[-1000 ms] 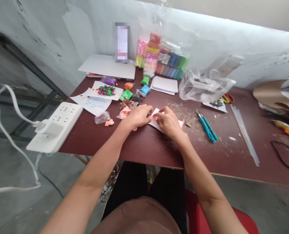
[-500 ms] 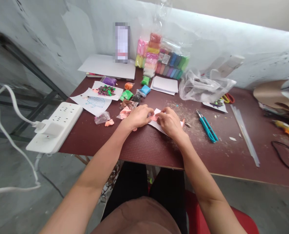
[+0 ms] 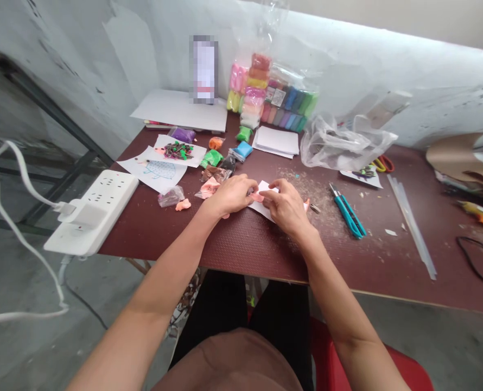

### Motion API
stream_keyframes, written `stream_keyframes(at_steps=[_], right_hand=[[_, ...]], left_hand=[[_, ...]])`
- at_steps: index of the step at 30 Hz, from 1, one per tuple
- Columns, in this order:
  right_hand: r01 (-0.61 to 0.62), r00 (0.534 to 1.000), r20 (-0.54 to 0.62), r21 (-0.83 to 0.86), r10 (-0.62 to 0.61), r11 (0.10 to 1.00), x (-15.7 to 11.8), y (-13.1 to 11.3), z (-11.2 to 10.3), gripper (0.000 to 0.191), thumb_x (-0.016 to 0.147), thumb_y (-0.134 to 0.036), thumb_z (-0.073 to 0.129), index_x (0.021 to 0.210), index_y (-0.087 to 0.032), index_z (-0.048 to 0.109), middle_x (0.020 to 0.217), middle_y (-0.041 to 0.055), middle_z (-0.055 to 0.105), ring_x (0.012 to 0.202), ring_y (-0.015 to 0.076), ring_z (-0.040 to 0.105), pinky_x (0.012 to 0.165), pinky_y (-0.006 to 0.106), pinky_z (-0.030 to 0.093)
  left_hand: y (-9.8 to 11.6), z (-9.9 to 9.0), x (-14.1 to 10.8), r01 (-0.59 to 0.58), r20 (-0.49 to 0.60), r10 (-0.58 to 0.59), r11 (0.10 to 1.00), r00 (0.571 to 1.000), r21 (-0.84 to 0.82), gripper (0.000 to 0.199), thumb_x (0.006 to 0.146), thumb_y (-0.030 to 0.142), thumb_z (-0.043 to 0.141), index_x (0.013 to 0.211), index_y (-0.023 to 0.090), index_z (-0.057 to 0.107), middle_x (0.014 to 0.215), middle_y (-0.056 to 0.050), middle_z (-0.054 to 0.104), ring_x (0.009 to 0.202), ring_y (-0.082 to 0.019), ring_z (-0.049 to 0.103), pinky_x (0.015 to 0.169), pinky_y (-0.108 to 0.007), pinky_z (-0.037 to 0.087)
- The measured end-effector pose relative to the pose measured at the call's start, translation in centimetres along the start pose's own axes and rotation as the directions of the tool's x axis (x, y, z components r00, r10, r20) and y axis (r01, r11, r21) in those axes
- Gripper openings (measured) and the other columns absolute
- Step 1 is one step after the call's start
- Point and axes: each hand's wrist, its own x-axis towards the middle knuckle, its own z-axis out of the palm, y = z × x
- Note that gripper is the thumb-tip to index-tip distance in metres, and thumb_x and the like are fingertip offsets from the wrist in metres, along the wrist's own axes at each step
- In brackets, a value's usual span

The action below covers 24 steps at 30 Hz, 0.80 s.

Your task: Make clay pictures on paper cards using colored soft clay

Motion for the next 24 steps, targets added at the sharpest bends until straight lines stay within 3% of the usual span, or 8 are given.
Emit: stream_keyframes(at_steps=[7, 14, 17, 24], right_hand=[[0.046, 0.998, 0.053, -0.052, -0.044, 0.998, -0.3, -0.5, 0.1, 0.039, 0.106, -0.023, 0.046, 0.114, -0.022, 0.084, 0.123, 0.0176, 0.067, 0.104, 0.0291, 0.058, 0.093, 0.045, 0.046], [-0.031, 0.992, -0.12, 0.019, 0.033, 0.999, -0.5, 0.7, 0.2, 0.033, 0.101, -0.021, 0.053, 0.113, -0.021, 0.084, 0.123, 0.0162, 0.066, 0.1, 0.0272, 0.06, 0.091, 0.044, 0.048], [-0.031, 0.996, -0.086, 0.001, 0.031, 1.0, -0.6, 0.7, 0.1, 0.032, 0.101, -0.022, 0.053, 0.105, -0.022, 0.085, 0.122, 0.0156, 0.066, 0.1, 0.0272, 0.059, 0.09, 0.043, 0.046], [0.022, 1.0, -0.008, -0.051, -0.022, 0.998, -0.5, 0.2, 0.3, 0.036, 0.103, -0.023, 0.049, 0.105, -0.023, 0.085, 0.123, 0.0168, 0.067, 0.106, 0.0309, 0.058, 0.091, 0.044, 0.045]], left_hand=[[0.7, -0.5, -0.3, 0.046, 0.031, -0.046, 0.999, 0.998, -0.004, 0.031, 0.098, 0.022, 0.063, 0.124, 0.023, 0.081, 0.111, -0.01, 0.068, 0.11, -0.027, 0.067, 0.094, -0.034, 0.05], [0.6, -0.3, -0.3, 0.04, 0.024, -0.04, 0.999, 0.999, 0.015, 0.035, 0.101, 0.029, 0.062, 0.131, 0.021, 0.077, 0.117, -0.012, 0.069, 0.113, -0.028, 0.067, 0.093, -0.035, 0.05], [0.1, 0.1, 0.0, 0.011, 0.0, -0.012, 0.999, 1.0, 0.035, 0.032, 0.099, 0.026, 0.061, 0.127, 0.018, 0.075, 0.118, -0.012, 0.07, 0.115, -0.028, 0.066, 0.095, -0.035, 0.05], [-0.5, 0.6, 0.2, -0.016, -0.023, 0.017, 0.999, 1.0, 0.035, 0.024, 0.096, 0.024, 0.062, 0.115, 0.017, 0.073, 0.116, -0.011, 0.071, 0.111, -0.027, 0.067, 0.093, -0.034, 0.05]])
